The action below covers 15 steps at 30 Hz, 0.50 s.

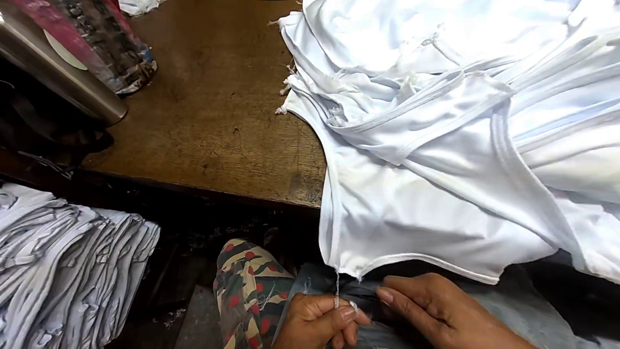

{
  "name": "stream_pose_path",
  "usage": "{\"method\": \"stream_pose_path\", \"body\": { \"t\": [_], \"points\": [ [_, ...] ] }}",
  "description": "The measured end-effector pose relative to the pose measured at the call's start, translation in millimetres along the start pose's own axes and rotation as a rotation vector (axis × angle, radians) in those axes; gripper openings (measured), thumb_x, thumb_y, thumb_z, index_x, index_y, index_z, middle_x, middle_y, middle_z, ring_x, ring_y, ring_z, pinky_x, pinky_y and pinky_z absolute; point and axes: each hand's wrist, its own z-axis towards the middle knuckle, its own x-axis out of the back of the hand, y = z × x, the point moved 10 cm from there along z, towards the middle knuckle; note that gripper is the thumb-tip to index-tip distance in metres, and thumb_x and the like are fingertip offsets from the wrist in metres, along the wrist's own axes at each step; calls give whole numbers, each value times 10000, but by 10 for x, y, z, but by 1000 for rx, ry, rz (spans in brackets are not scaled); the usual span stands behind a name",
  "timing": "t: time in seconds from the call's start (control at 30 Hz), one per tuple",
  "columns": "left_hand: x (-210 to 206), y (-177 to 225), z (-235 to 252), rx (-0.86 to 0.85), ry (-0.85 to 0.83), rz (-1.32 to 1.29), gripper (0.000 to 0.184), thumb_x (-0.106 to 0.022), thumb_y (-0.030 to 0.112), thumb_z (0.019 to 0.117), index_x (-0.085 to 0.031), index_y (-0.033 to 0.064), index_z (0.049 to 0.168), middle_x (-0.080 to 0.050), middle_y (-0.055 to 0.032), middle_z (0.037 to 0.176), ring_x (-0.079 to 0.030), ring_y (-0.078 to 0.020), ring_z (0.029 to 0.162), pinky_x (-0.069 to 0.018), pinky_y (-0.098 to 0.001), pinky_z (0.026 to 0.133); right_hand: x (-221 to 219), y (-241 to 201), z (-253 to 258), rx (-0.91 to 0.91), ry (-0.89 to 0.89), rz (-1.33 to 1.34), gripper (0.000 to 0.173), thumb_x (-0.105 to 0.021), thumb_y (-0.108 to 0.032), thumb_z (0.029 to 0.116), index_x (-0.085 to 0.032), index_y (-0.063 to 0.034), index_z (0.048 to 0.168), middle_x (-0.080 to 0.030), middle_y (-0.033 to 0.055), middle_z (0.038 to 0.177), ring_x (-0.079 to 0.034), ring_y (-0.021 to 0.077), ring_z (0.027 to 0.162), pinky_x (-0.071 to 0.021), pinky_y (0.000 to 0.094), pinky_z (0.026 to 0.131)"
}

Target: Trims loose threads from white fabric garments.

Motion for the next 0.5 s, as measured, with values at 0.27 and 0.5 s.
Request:
{"method": "stream_pose_path", "body": {
  "t": [0.27, 0.5],
  "points": [
    [-74, 107, -38, -46, -55, 117, 292, -500, 114, 1070, -745, -37, 1023, -637, 29, 699, -514, 17, 599, -437, -162, 573, -284, 114, -33, -265, -111, 767, 373, -399, -279, 1095, -691, -135, 913, -436, -118, 577, -338, -12, 451, -277, 180, 421],
    [-110, 146, -65, -84, -75, 180, 300, -504, 133, 1076, -742, -33, 998, -600, 34, 681, -487, 24, 594, -412, -153, 564, -343, 48, 58, -277, -85, 883, 383, -426, -293, 1084, -700, -136, 867, -426, -118, 552, -324, -25, 427, -260, 162, 398]
  ]
}}
